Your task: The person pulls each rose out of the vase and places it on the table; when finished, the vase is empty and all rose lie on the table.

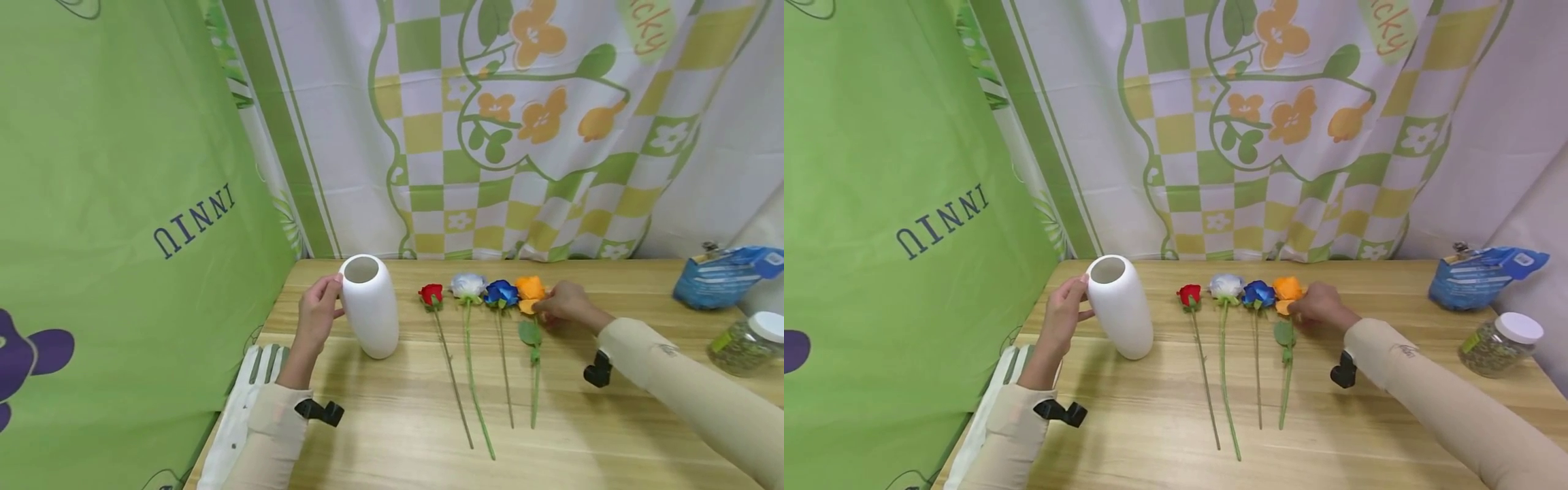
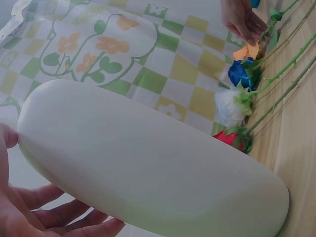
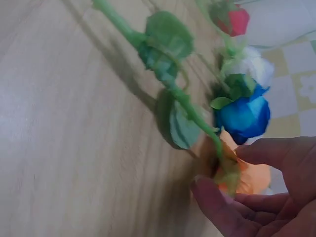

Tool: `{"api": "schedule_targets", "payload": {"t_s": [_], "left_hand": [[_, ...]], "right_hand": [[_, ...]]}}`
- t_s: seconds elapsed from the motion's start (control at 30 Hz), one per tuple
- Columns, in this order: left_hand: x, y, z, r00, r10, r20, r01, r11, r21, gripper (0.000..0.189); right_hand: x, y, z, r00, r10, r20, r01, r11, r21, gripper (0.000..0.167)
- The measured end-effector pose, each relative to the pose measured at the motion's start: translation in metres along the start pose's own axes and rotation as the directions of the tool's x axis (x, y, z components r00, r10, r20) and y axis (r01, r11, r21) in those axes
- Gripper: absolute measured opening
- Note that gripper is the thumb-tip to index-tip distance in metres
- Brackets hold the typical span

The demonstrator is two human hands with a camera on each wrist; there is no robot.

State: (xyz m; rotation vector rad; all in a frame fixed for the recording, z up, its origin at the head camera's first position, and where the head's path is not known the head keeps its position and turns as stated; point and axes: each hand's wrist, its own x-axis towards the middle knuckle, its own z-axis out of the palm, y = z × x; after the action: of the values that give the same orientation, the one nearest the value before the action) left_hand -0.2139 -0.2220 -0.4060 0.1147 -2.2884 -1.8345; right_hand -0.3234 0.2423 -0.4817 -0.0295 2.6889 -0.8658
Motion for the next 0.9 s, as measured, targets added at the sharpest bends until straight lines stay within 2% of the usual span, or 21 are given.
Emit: {"api": "schedule_targets", "payload": {"t_s": [0.1, 0.3, 0.43, 0.5, 0.57, 0.6, 0.63, 0.67, 0.7, 0.77, 0.8, 0.83, 0.87, 0.9], "left_hand": [[0.001, 0.000, 0.000, 1.000, -0.001, -0.002, 0.001, 1.000, 0.002, 0.044], [0.002, 0.000, 0.001, 1.000, 0.010, 0.005, -0.010, 1.000, 0.003, 0.046], [0.004, -0.001, 0.002, 1.000, 0.014, 0.007, -0.014, 1.000, -0.002, 0.049], [0.005, 0.000, 0.000, 1.000, 0.022, -0.021, -0.022, 1.000, 0.006, 0.048], [0.007, 0.001, -0.005, 0.994, 0.052, -0.094, -0.048, 0.998, 0.042, 0.046], [0.007, 0.002, -0.009, 0.985, 0.077, -0.152, -0.069, 0.996, 0.056, 0.044], [0.006, 0.004, -0.012, 0.970, 0.108, -0.218, -0.096, 0.993, 0.069, 0.041], [0.004, 0.008, -0.016, 0.945, 0.145, -0.292, -0.126, 0.988, 0.084, 0.039], [0.001, 0.011, -0.020, 0.914, 0.188, -0.360, -0.166, 0.982, 0.091, 0.036], [-0.006, 0.021, -0.027, 0.840, 0.281, -0.464, -0.263, 0.959, 0.105, 0.030], [-0.011, 0.026, -0.029, 0.809, 0.328, -0.488, -0.320, 0.942, 0.102, 0.028], [-0.016, 0.032, -0.030, 0.791, 0.371, -0.486, -0.374, 0.922, 0.095, 0.027], [-0.020, 0.038, -0.031, 0.785, 0.414, -0.460, -0.429, 0.900, 0.077, 0.026], [-0.024, 0.043, -0.030, 0.788, 0.457, -0.413, -0.481, 0.875, 0.052, 0.024]], "right_hand": [[-0.004, 0.001, -0.008, 1.000, 0.002, 0.021, -0.003, 1.000, 0.025, 0.035], [-0.017, 0.002, -0.030, 0.999, 0.004, 0.032, -0.006, 0.999, 0.048, 0.062], [-0.026, 0.000, -0.046, 0.999, -0.018, 0.027, 0.016, 0.998, 0.068, 0.062], [-0.029, -0.001, -0.053, 0.999, -0.038, 0.017, 0.036, 0.996, 0.082, 0.059], [-0.033, -0.003, -0.057, 0.998, -0.057, 0.009, 0.056, 0.994, 0.099, 0.057], [-0.035, -0.004, -0.059, 0.998, -0.065, 0.002, 0.064, 0.993, 0.099, 0.056], [-0.037, -0.006, -0.061, 0.997, -0.072, -0.006, 0.072, 0.992, 0.103, 0.055], [-0.039, -0.007, -0.062, 0.997, -0.081, -0.012, 0.082, 0.991, 0.106, 0.054], [-0.041, -0.010, -0.064, 0.996, -0.090, -0.019, 0.092, 0.990, 0.108, 0.053], [-0.046, -0.016, -0.067, 0.993, -0.112, -0.039, 0.115, 0.989, 0.096, 0.050], [-0.049, -0.019, -0.069, 0.991, -0.125, -0.055, 0.129, 0.988, 0.084, 0.048], [-0.053, -0.023, -0.070, 0.988, -0.142, -0.066, 0.146, 0.986, 0.075, 0.046], [-0.057, -0.027, -0.072, 0.984, -0.161, -0.077, 0.166, 0.984, 0.065, 0.045], [-0.062, -0.031, -0.074, 0.980, -0.182, -0.087, 0.186, 0.981, 0.052, 0.044]]}}
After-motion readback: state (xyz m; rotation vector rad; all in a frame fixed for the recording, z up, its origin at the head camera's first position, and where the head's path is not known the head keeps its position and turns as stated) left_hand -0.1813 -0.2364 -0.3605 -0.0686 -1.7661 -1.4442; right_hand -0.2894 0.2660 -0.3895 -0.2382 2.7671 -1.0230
